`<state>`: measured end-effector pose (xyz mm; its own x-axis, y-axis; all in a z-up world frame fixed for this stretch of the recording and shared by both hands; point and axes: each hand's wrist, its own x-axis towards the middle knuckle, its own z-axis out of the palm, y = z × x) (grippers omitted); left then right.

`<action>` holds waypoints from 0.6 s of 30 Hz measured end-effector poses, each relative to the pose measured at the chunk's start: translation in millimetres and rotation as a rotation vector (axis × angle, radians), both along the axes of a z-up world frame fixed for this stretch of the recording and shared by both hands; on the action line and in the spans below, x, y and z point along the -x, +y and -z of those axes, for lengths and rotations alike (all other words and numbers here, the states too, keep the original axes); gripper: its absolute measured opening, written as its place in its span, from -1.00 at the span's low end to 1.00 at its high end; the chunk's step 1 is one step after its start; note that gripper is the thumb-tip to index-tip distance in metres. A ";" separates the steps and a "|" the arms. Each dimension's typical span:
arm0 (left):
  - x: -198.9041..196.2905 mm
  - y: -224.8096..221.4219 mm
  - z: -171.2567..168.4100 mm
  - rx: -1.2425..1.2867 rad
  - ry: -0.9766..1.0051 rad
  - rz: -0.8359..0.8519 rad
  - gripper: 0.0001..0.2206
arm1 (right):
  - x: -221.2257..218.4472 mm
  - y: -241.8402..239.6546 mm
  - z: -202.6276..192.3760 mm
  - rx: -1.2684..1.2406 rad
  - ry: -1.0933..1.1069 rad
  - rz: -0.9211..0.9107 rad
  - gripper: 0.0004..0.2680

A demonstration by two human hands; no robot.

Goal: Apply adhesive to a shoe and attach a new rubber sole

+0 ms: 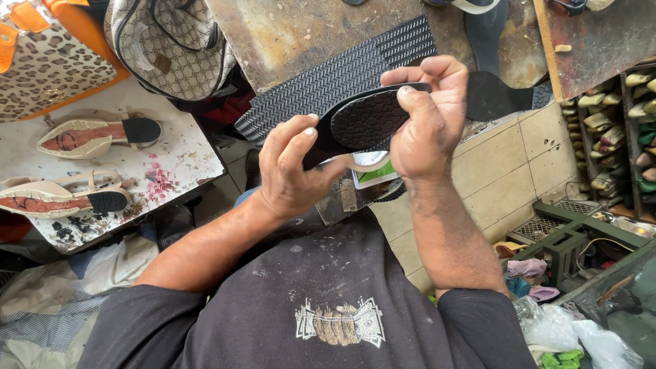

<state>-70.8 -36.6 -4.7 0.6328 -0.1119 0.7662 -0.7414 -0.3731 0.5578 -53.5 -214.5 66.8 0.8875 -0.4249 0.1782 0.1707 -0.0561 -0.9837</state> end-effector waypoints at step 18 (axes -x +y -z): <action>22.1 28.7 -25.0 1.311 1.635 1.196 -0.29 | 63.1 17.4 -28.7 0.201 0.006 -0.395 -0.68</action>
<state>-92.8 -7.9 20.3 0.5951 -0.7939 -0.1250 0.8016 0.5753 0.1626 -116.6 -197.1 95.5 0.9761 -0.0101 0.2170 0.2118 -0.1776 -0.9610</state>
